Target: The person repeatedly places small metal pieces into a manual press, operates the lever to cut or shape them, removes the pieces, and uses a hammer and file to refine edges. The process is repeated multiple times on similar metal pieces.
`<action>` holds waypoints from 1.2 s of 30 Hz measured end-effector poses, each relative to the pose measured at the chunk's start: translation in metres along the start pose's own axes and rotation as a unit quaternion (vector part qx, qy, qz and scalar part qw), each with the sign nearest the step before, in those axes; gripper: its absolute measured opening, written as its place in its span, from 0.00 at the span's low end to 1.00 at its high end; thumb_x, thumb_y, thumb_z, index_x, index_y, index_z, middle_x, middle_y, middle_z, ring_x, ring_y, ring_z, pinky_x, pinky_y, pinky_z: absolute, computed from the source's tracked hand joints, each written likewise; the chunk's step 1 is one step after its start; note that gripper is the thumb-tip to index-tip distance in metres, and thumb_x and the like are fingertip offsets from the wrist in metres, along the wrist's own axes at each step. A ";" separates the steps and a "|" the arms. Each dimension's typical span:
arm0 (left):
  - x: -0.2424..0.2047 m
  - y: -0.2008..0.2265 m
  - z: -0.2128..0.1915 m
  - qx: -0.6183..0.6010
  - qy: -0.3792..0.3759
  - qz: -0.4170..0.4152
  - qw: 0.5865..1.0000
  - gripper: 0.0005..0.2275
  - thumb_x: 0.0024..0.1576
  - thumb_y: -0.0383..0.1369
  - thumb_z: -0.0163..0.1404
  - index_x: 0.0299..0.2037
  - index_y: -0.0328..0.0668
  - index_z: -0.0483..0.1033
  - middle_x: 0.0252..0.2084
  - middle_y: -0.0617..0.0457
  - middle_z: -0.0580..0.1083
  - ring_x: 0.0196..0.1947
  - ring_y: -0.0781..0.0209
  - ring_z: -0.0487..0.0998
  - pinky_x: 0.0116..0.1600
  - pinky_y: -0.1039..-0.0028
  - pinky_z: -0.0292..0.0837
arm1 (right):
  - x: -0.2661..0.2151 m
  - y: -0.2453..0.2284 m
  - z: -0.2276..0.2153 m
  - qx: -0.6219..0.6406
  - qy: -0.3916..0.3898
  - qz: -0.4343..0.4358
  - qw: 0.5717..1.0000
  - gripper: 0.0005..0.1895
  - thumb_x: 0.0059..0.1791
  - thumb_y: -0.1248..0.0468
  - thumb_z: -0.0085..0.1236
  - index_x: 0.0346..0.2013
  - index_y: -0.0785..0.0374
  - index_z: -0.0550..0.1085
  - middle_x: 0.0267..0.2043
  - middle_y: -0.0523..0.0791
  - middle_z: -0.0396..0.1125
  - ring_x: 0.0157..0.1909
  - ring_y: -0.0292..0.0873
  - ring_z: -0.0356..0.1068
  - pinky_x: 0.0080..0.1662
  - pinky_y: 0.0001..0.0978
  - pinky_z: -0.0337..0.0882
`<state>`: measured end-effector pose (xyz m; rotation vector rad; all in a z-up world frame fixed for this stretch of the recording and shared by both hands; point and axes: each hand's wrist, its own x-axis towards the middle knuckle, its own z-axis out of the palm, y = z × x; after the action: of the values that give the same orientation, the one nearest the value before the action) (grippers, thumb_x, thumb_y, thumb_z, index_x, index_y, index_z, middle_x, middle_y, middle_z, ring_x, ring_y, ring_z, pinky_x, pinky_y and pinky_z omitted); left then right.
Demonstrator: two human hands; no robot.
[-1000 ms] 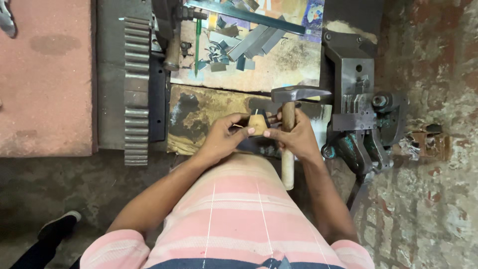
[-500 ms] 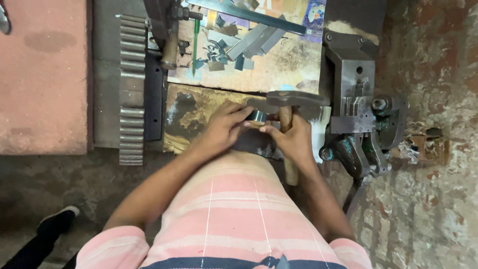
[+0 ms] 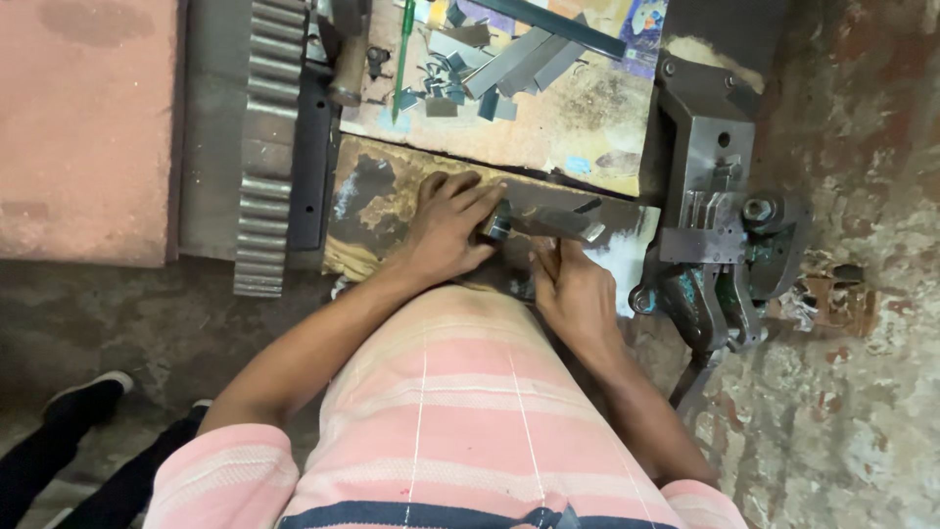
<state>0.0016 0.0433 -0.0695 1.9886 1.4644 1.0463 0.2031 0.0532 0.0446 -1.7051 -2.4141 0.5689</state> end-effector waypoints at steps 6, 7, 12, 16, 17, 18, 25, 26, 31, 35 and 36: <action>-0.003 0.001 -0.002 -0.014 0.023 -0.023 0.999 0.27 0.46 0.42 0.65 0.58 0.48 0.78 0.54 0.48 0.73 0.60 0.44 0.66 0.65 0.44 0.51 | -0.004 -0.014 -0.006 -0.056 -0.007 -0.035 0.998 0.14 0.49 0.65 0.59 0.48 0.68 0.72 0.28 0.60 0.70 0.30 0.68 0.70 0.32 0.59 0.67; -0.003 0.003 -0.001 -0.016 0.031 -0.025 0.999 0.27 0.45 0.41 0.65 0.57 0.47 0.78 0.56 0.48 0.74 0.61 0.43 0.65 0.65 0.44 0.50 | -0.004 -0.016 -0.008 -0.064 -0.005 -0.044 0.997 0.15 0.49 0.66 0.59 0.49 0.68 0.72 0.28 0.60 0.70 0.29 0.68 0.70 0.31 0.59 0.67; -0.002 0.000 0.002 0.003 0.012 -0.005 1.000 0.31 0.42 0.38 0.64 0.58 0.40 0.77 0.64 0.48 0.73 0.71 0.43 0.61 0.67 0.41 0.48 | -0.007 -0.021 -0.008 -0.070 -0.007 -0.030 0.997 0.17 0.48 0.67 0.57 0.52 0.62 0.73 0.31 0.58 0.71 0.30 0.65 0.71 0.33 0.56 0.69; -0.007 0.000 0.003 0.012 -0.003 -0.016 1.000 0.30 0.43 0.39 0.64 0.59 0.40 0.77 0.64 0.49 0.74 0.75 0.47 0.58 0.70 0.39 0.46 | -0.012 -0.023 -0.002 -0.179 -0.098 -0.004 0.979 0.09 0.56 0.63 0.56 0.48 0.63 0.72 0.39 0.58 0.71 0.32 0.63 0.72 0.33 0.56 0.70; -0.005 0.001 0.004 0.016 0.002 -0.011 1.000 0.29 0.44 0.39 0.64 0.59 0.41 0.77 0.64 0.49 0.74 0.75 0.48 0.58 0.71 0.39 0.46 | -0.012 -0.024 -0.003 -0.155 -0.086 -0.008 0.984 0.12 0.53 0.65 0.55 0.51 0.62 0.73 0.39 0.58 0.72 0.32 0.64 0.72 0.34 0.57 0.69; -0.001 0.001 0.004 0.015 0.002 -0.009 1.000 0.30 0.44 0.39 0.64 0.59 0.41 0.77 0.63 0.48 0.74 0.75 0.48 0.57 0.70 0.38 0.45 | -0.009 -0.025 -0.004 -0.134 -0.072 -0.016 0.988 0.16 0.51 0.67 0.53 0.53 0.61 0.73 0.39 0.58 0.72 0.32 0.65 0.72 0.34 0.57 0.69; -0.007 -0.002 0.006 0.026 0.004 -0.005 1.000 0.30 0.45 0.38 0.63 0.60 0.40 0.76 0.64 0.48 0.73 0.76 0.48 0.54 0.70 0.36 0.42 | -0.010 -0.033 -0.008 -0.140 -0.073 -0.001 0.987 0.11 0.56 0.63 0.52 0.51 0.65 0.72 0.37 0.58 0.72 0.33 0.66 0.71 0.35 0.60 0.68; -0.003 -0.003 0.008 0.028 0.005 -0.009 1.000 0.30 0.44 0.38 0.63 0.60 0.40 0.76 0.64 0.47 0.73 0.76 0.48 0.54 0.70 0.36 0.42 | -0.009 -0.027 -0.008 -0.107 -0.050 -0.005 0.993 0.13 0.54 0.64 0.51 0.52 0.64 0.73 0.36 0.59 0.72 0.32 0.66 0.71 0.34 0.59 0.69; -0.016 0.000 0.015 0.028 0.019 -0.010 0.999 0.28 0.49 0.36 0.62 0.61 0.40 0.75 0.65 0.48 0.73 0.74 0.47 0.59 0.71 0.37 0.43 | -0.022 0.012 0.017 -0.128 -0.070 -0.008 0.989 0.07 0.54 0.67 0.52 0.46 0.65 0.73 0.36 0.60 0.71 0.34 0.66 0.71 0.37 0.59 0.69; 0.009 -0.008 0.001 0.002 0.006 0.018 1.000 0.30 0.43 0.35 0.59 0.59 0.36 0.73 0.63 0.41 0.70 0.65 0.39 0.65 0.66 0.42 0.55 | 0.031 0.051 0.021 -0.037 -0.007 -0.081 0.996 0.07 0.47 0.66 0.57 0.39 0.62 0.73 0.37 0.61 0.71 0.37 0.65 0.72 0.40 0.55 0.72; -0.002 -0.001 0.003 -0.001 0.011 0.031 0.999 0.28 0.46 0.33 0.58 0.60 0.36 0.73 0.63 0.39 0.70 0.64 0.40 0.67 0.65 0.46 0.59 | 0.030 0.060 0.019 -0.007 0.000 -0.048 0.999 0.11 0.47 0.65 0.59 0.42 0.66 0.71 0.36 0.62 0.70 0.38 0.67 0.71 0.38 0.56 0.71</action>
<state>0.0033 0.0423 -0.0730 2.0383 1.4214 1.0988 0.2389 0.0942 0.0015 -1.5829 -2.4897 0.5401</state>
